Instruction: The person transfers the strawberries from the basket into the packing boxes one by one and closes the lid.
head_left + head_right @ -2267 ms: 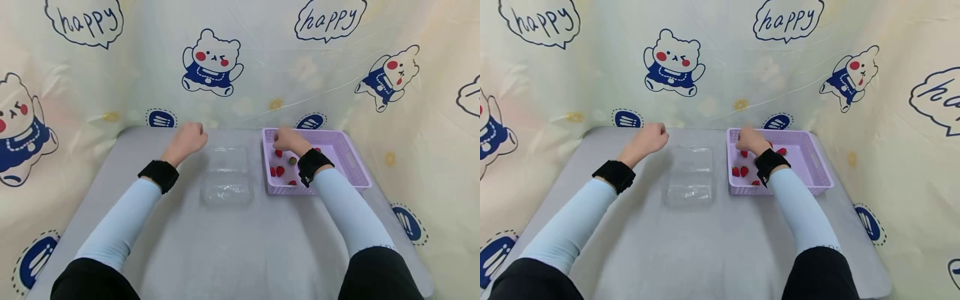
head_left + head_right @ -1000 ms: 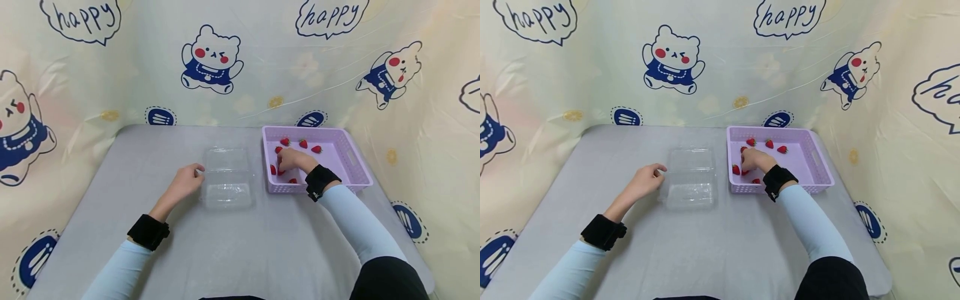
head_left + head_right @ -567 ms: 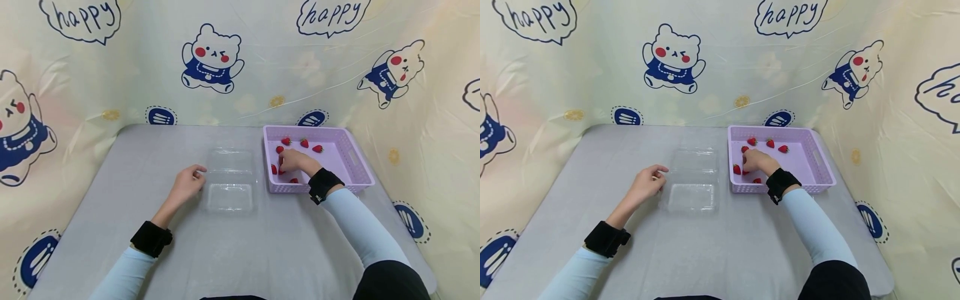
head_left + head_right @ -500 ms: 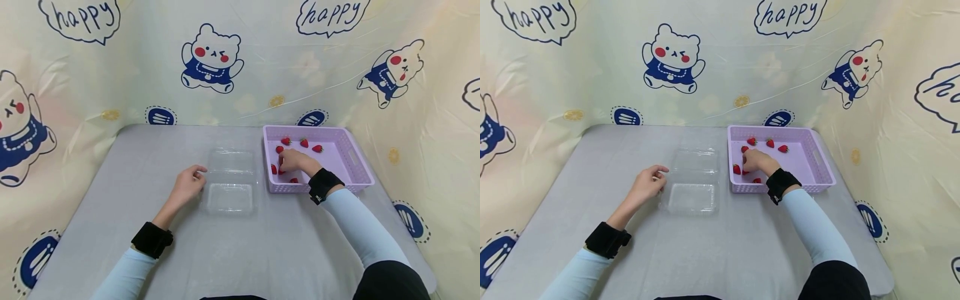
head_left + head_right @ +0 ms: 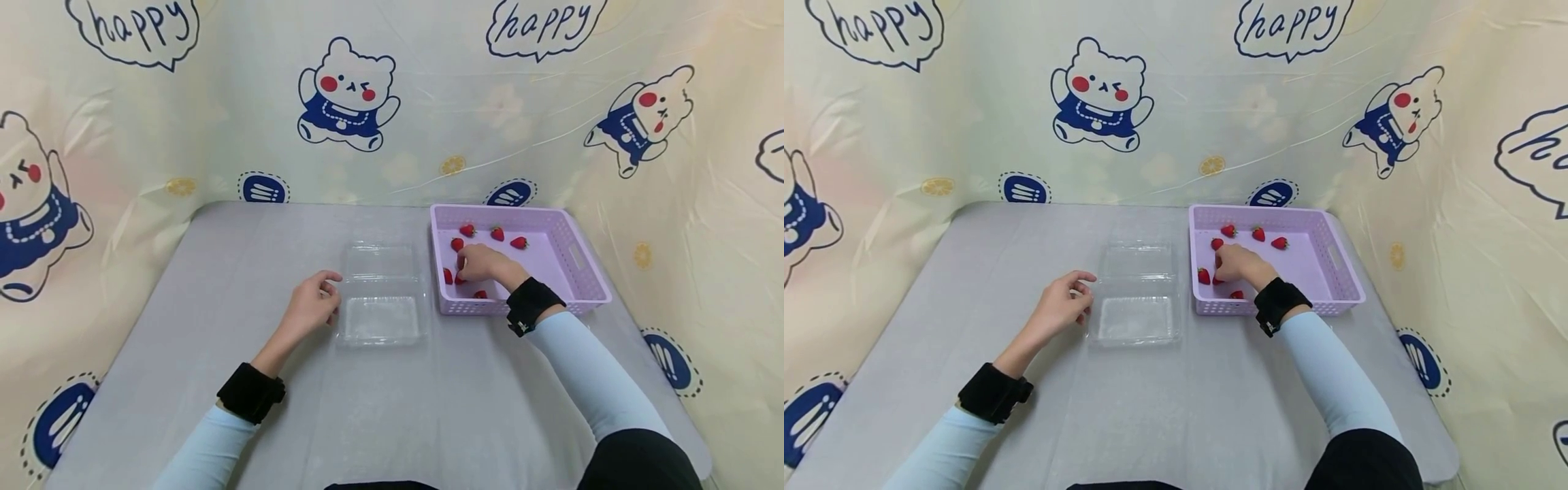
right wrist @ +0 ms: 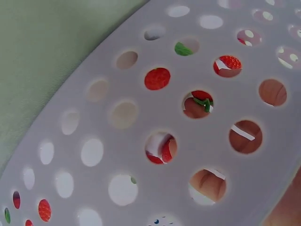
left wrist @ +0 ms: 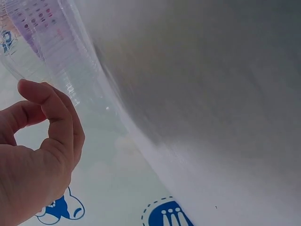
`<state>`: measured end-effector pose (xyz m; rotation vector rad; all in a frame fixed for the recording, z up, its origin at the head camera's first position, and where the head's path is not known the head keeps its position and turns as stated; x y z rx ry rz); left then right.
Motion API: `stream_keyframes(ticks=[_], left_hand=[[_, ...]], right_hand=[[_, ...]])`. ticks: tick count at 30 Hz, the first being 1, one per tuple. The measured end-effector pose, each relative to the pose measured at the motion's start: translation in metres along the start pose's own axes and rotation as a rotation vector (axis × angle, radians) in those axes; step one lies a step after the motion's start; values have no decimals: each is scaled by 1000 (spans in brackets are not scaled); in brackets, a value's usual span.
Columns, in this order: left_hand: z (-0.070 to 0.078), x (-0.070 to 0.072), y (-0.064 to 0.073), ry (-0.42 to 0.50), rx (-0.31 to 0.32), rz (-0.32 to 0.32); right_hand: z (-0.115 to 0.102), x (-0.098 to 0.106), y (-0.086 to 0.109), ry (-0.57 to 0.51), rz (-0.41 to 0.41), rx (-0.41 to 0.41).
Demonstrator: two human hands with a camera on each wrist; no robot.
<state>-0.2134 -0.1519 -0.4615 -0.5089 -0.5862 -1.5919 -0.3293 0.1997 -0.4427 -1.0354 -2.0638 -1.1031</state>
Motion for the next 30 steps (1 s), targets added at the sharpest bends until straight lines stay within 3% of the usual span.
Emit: stream_keyframes(ticks=[9,23,30], left_hand=[[1,-2,0,1,-1,-1],[0,-2,-2,-16,-22,3],[0,-2,-1,-16,-27,-2]], right_hand=[[-2,4,7,-8,26,30],[-32,17,25,-6,120,186],[-39,19,37,-39,168,213]])
Point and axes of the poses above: each hand's wrist, its own y-axis away from the middle knuckle, its own x-axis out of the back of the hand, z = x × y, the point moved 3 cm from there along -y, towards the middle knuckle, and after that the axes turned 11 degrees about -y, right-handed, at the moved point
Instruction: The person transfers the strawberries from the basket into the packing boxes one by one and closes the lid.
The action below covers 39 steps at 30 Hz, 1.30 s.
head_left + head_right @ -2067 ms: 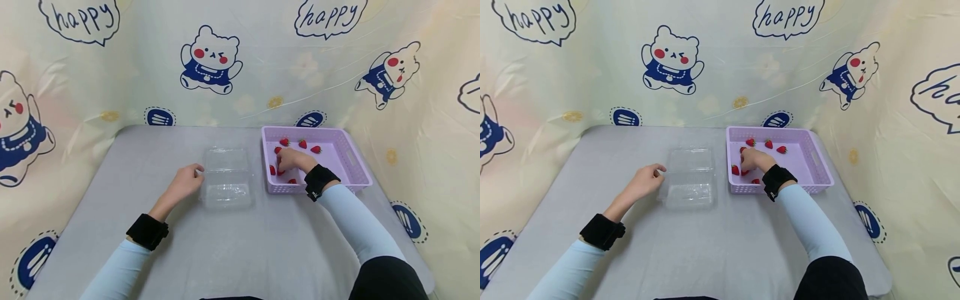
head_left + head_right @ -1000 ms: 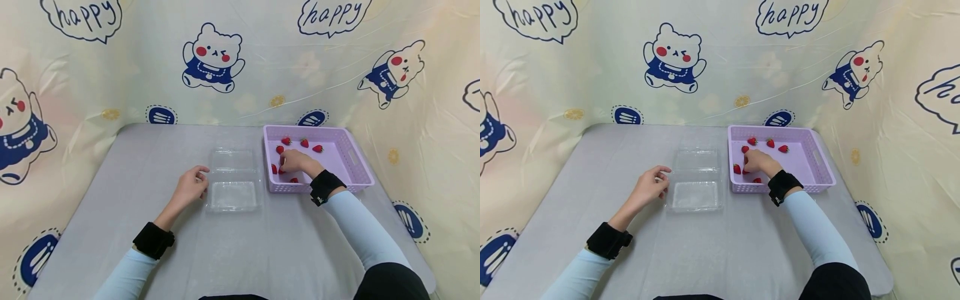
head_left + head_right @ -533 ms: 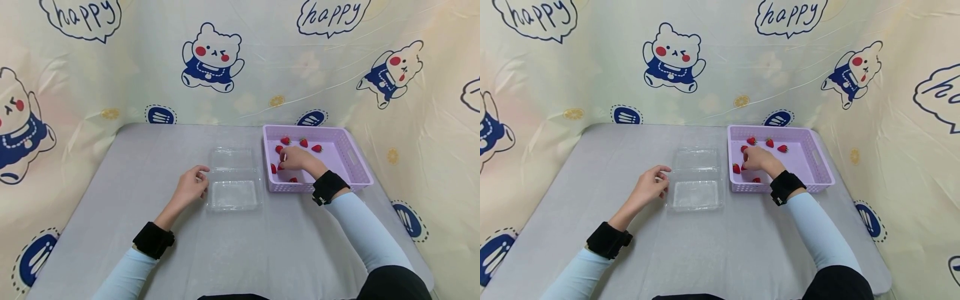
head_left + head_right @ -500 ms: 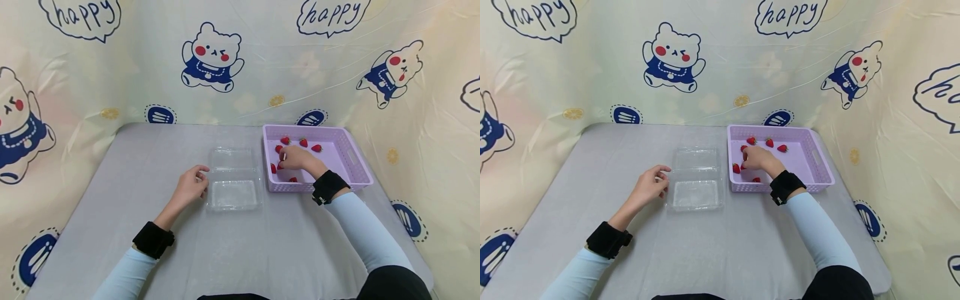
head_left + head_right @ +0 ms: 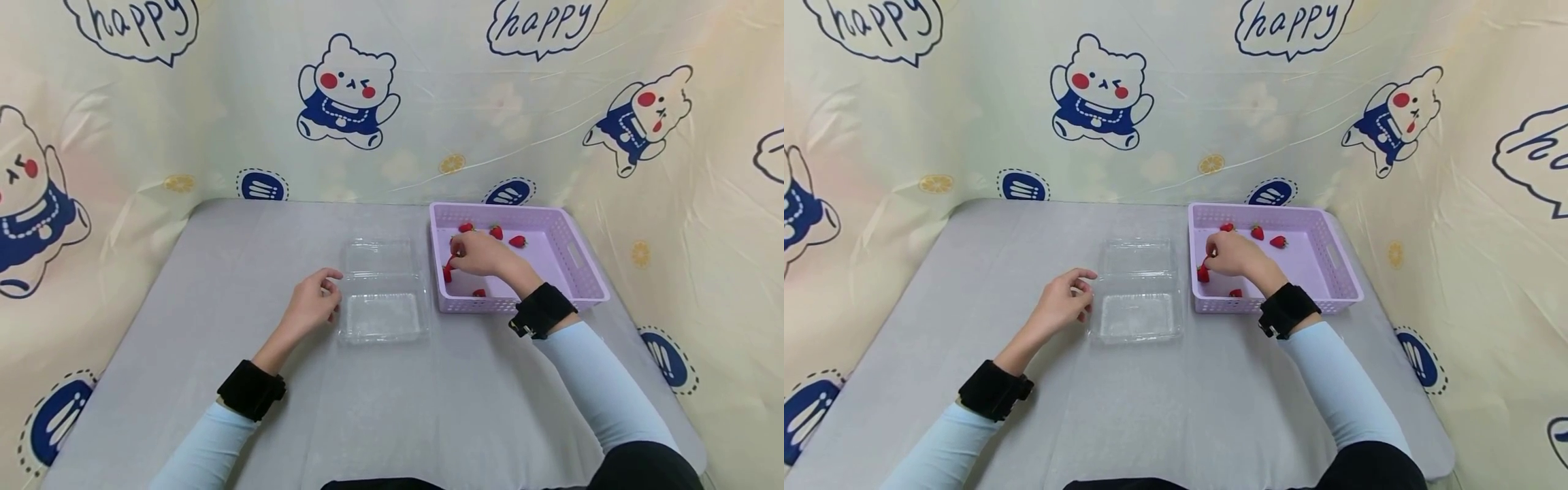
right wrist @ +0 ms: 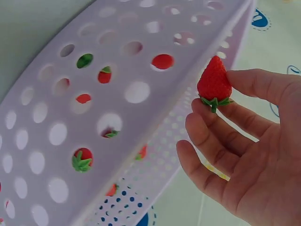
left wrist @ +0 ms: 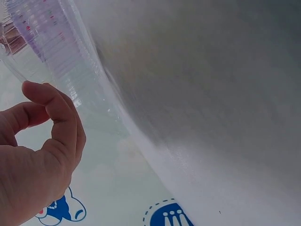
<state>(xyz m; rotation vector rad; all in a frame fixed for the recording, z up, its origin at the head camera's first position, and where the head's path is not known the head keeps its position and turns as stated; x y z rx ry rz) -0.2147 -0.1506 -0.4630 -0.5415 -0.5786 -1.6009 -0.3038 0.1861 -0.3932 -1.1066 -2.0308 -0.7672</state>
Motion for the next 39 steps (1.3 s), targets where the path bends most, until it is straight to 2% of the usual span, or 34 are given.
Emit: stream_keyframes(ticks=[14,20,28,35,39], left_hand=[[-3,0,1,-8,12,-5],[-3,-1,0,-10,19,-11],[-3,-1,1,-11,16,-28],[-1,0,-1,-37,16,-13],[2,0,-1,-43,10,-12]], right_hand=[[-25,3,8,-46,23,33],[-33,-2,4,-48,33,83],[-50,-20,-5,-72,-5,109],[-73,-45,-18,-30,-38,210],[-83,-58,-26,-31,-66,241]])
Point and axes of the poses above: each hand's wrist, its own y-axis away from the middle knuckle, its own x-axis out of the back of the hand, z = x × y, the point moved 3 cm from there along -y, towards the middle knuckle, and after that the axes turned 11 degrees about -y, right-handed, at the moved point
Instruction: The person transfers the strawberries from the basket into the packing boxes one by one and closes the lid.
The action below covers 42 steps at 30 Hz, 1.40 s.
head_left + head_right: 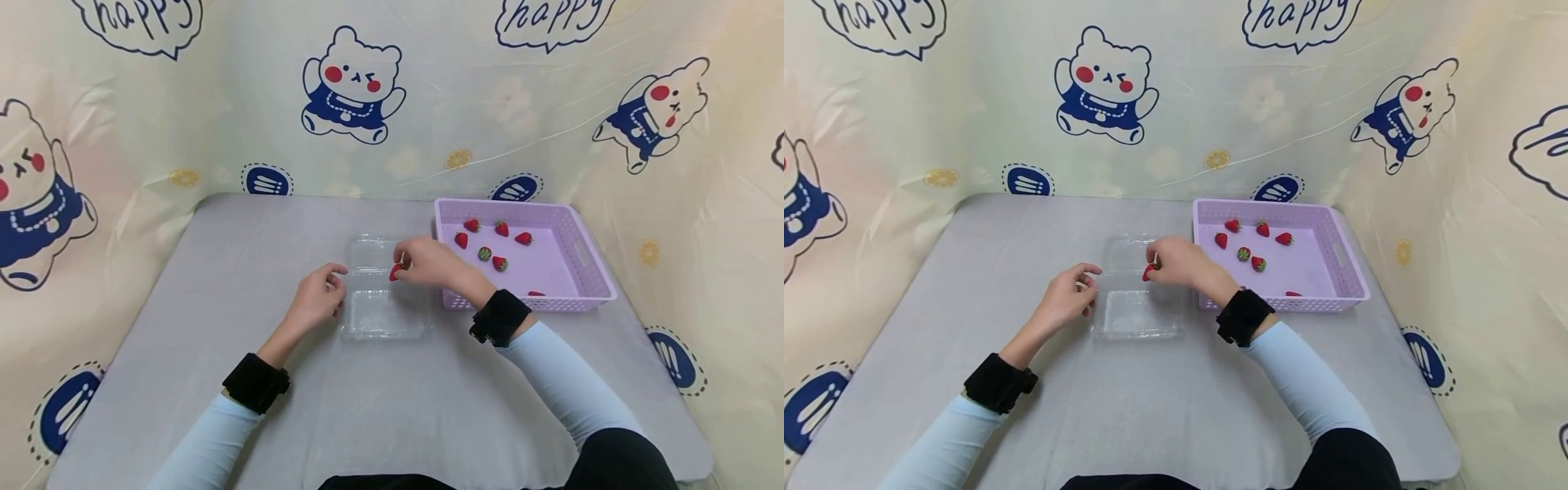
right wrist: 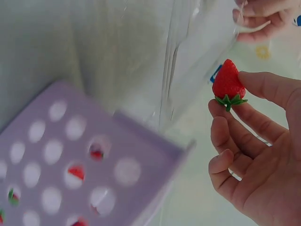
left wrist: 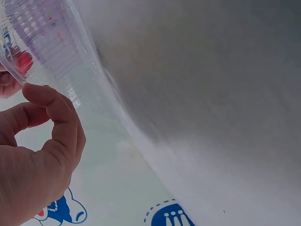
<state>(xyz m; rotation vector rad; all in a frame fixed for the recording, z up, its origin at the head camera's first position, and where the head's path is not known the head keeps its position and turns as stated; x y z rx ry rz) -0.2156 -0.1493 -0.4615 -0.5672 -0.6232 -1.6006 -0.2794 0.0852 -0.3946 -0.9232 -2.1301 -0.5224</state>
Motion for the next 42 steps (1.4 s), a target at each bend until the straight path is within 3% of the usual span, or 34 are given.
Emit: stream_keyframes(ticks=[10,27,42], left_hand=[[1,0,0,0,3,-1],[2,0,0,1,-3,-5],[2,2,3,9,0,-7]], right_hand=[[-9,-27,-17,51,-23,35],[-18,-66,-24,105,-15,67],[-16,-81,-29,116,-19,55]])
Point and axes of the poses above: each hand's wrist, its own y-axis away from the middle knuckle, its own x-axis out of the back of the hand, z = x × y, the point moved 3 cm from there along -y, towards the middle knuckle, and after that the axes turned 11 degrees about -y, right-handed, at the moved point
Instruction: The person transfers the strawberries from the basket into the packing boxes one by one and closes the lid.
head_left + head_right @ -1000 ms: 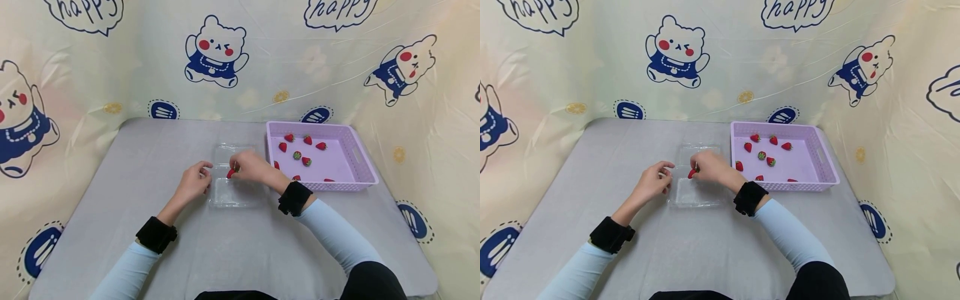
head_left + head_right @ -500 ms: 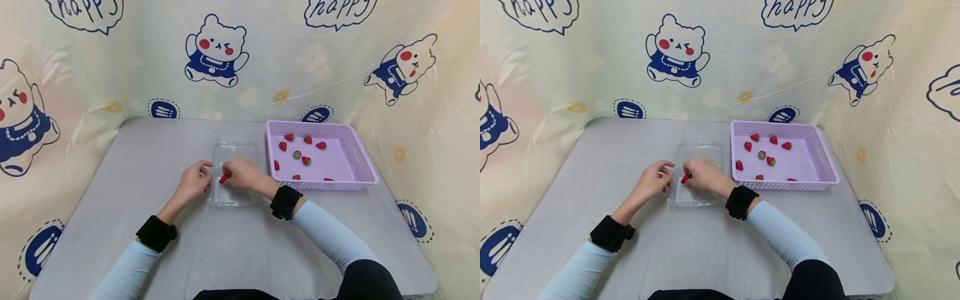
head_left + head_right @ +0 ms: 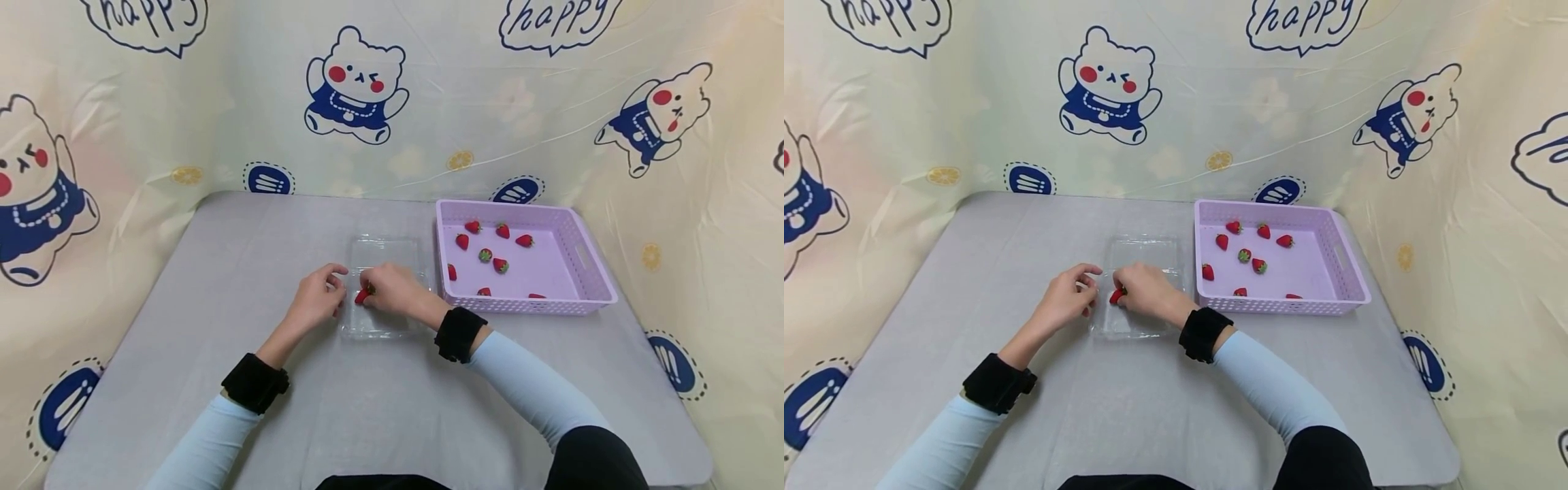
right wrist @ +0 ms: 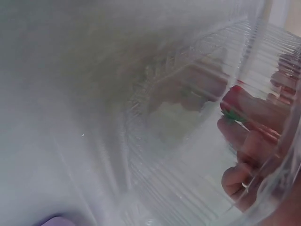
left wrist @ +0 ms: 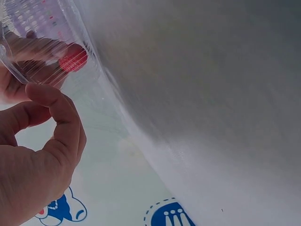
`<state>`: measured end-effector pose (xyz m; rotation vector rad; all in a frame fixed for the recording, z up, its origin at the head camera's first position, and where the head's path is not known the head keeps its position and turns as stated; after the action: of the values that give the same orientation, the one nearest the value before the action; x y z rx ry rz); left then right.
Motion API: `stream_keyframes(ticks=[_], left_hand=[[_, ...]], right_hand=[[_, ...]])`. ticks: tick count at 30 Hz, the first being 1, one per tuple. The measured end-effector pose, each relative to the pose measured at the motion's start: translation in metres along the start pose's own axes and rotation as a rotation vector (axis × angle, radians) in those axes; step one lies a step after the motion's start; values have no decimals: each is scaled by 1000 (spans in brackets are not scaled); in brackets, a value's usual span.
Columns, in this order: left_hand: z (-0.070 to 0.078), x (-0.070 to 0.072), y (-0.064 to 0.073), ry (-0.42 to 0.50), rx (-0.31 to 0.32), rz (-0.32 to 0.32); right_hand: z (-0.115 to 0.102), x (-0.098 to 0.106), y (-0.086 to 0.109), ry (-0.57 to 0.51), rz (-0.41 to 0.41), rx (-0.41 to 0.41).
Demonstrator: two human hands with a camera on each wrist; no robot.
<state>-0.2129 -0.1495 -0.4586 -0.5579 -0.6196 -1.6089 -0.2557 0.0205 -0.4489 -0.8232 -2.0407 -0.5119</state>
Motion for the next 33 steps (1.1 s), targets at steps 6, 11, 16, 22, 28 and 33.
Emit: stream_keyframes(ticks=[6,11,16,22,28,33], left_hand=[[0,0,-1,-11,-3,1],[-1,0,-1,-16,-9,6],[-2,0,0,-31,-7,13],[-1,1,0,-39,-8,18],[-1,1,-1,-59,-31,33],[-2,1,-2,-68,-36,43]], right_hand=[[-1,-2,-3,22,-12,15],[-2,-2,-3,37,-19,8],[-4,-2,-2,37,-29,2],[-5,-1,-1,30,-32,-1],[-4,-1,2,30,-24,6],[-2,-1,3,49,-13,1]])
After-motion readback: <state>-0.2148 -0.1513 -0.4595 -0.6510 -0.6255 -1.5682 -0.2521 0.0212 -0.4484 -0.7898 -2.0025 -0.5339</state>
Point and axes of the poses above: each hand's wrist, its own y-axis away from the middle knuckle, its own x-axis out of the back of the hand, z = x × y, the point moved 3 cm from there along -y, towards the middle knuckle, and after that the axes turned 11 degrees about -y, right-handed, at the moved point
